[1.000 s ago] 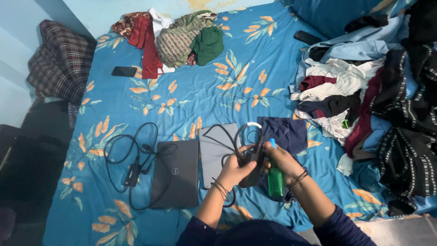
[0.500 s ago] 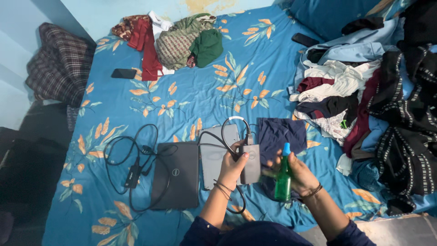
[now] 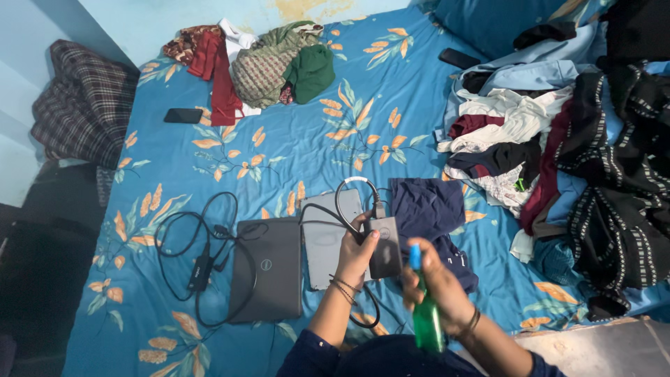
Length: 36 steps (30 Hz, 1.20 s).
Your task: The person cleans a black power adapter and its attached cable using a green spray bottle and a dark blue cloth. They spray the adapter and wipe it thoroughly, then proceed to wipe the entire length of the cable with the cloth.
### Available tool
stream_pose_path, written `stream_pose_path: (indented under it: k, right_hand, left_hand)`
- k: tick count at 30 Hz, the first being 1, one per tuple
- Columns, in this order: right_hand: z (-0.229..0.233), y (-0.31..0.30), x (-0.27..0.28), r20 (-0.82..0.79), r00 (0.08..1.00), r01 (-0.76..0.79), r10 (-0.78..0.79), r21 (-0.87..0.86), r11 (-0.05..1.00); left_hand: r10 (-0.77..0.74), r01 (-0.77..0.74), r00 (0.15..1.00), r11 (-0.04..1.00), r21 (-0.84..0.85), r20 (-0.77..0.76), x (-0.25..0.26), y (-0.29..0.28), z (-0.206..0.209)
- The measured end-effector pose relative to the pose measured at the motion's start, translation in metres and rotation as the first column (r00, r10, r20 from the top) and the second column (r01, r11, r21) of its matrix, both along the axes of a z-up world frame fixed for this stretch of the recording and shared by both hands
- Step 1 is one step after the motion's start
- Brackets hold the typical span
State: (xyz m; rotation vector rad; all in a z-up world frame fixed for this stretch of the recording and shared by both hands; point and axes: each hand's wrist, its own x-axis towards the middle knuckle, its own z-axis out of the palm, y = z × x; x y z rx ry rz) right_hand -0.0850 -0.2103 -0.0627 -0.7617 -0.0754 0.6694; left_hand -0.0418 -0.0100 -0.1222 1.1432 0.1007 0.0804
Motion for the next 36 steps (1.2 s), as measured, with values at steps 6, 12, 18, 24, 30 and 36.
stream_pose_path:
  k: [6,12,18,24,30,36]
  right_hand:
    - [0.017,0.002,-0.040,-0.018,0.992,-0.122,0.122,-0.021,0.992]
    - [0.045,0.001,-0.020,0.281,0.942,-0.060,0.183,-0.395,0.917]
    - [0.055,-0.001,0.038,0.418,0.908,0.098,-0.007,-0.195,0.976]
    - [0.047,-0.009,0.064,0.464,0.885,0.051,-0.030,-0.034,0.998]
    - [0.031,0.001,0.083,0.763,0.644,0.439,0.055,-0.427,0.791]
    - [0.057,0.015,0.086,0.857,0.428,0.776,0.287,-0.511,0.371]
  left_hand:
    - [0.016,-0.015,0.999,1.000,-0.018,0.031,0.003,0.001,0.009]
    - [0.028,-0.032,0.995,0.999,-0.036,-0.100,0.010,-0.006,0.014]
    - [-0.065,0.069,0.994,0.997,-0.043,0.088,0.006,-0.013,0.003]
    - [-0.059,0.060,0.997,0.998,0.024,-0.049,-0.001,-0.019,0.011]
    - [-0.100,0.100,0.993,0.995,-0.005,-0.068,-0.004,-0.016,0.027]
    - [-0.149,0.153,0.984,0.987,0.037,-0.097,0.001,-0.014,0.020]
